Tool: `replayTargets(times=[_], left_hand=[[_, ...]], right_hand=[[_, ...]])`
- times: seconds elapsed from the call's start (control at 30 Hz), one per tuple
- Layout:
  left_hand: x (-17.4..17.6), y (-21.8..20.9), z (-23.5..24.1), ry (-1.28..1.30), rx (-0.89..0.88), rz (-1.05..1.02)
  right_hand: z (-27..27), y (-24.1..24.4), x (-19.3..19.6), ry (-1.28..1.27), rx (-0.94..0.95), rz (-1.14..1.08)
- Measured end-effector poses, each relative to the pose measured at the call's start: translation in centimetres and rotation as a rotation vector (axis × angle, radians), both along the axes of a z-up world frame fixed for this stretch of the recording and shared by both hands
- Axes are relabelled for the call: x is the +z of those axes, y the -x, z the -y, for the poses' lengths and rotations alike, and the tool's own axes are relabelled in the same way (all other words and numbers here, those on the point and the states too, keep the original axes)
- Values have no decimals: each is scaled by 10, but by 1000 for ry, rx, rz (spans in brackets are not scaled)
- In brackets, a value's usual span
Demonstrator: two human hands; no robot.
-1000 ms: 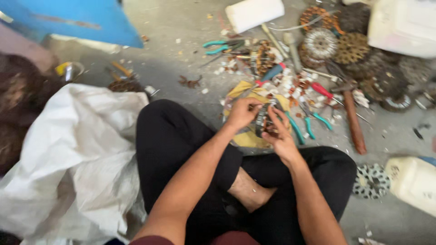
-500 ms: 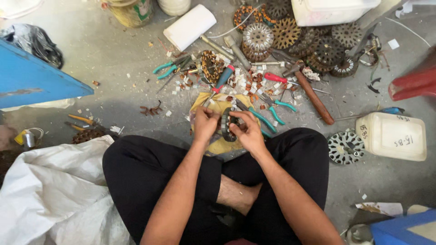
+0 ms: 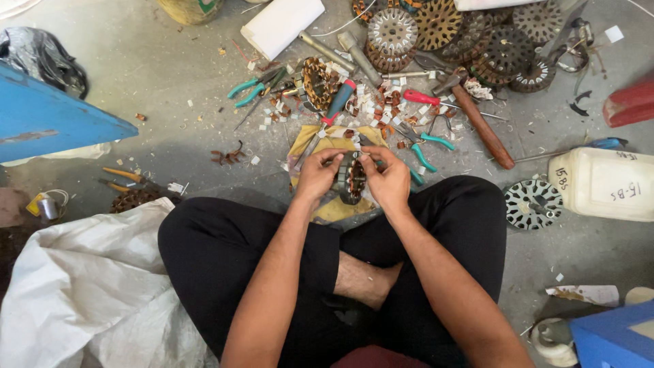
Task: The person uses pliers, a screwdriver, and a hammer to extract copper wiring and components from an electric fan stator while sitting on the floor surrounded by motor parts.
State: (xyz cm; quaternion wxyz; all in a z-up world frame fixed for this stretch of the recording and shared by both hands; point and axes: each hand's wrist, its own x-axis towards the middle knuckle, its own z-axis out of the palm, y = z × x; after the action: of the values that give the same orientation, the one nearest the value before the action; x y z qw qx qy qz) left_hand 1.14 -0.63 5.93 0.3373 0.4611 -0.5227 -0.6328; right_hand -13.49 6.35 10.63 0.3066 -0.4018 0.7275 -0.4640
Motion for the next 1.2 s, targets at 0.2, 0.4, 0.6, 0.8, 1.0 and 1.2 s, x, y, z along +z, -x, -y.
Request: replayTargets(times=[0.2,0.4,0.6,0.8,1.0,1.2], left_hand=[[9,-5,-2,-89,-42,-54],[7,-6,1,-74,-76,-56],[3,-10,4,-68,-107,-52],[-7,-6,6,-123,-33,-68],[-16,-5,8,-184,-38,-71],[-38,-2,5,-215,6,-91]], right_hand=[[5,13,-21,126,60,110],[3,11,-26,86,76,60],[2,-1,-25,237,78,-183],[9,-5,-33,85,40,-127],[20,24,-58,-62,13,594],[9,23,-68,12,47,751]])
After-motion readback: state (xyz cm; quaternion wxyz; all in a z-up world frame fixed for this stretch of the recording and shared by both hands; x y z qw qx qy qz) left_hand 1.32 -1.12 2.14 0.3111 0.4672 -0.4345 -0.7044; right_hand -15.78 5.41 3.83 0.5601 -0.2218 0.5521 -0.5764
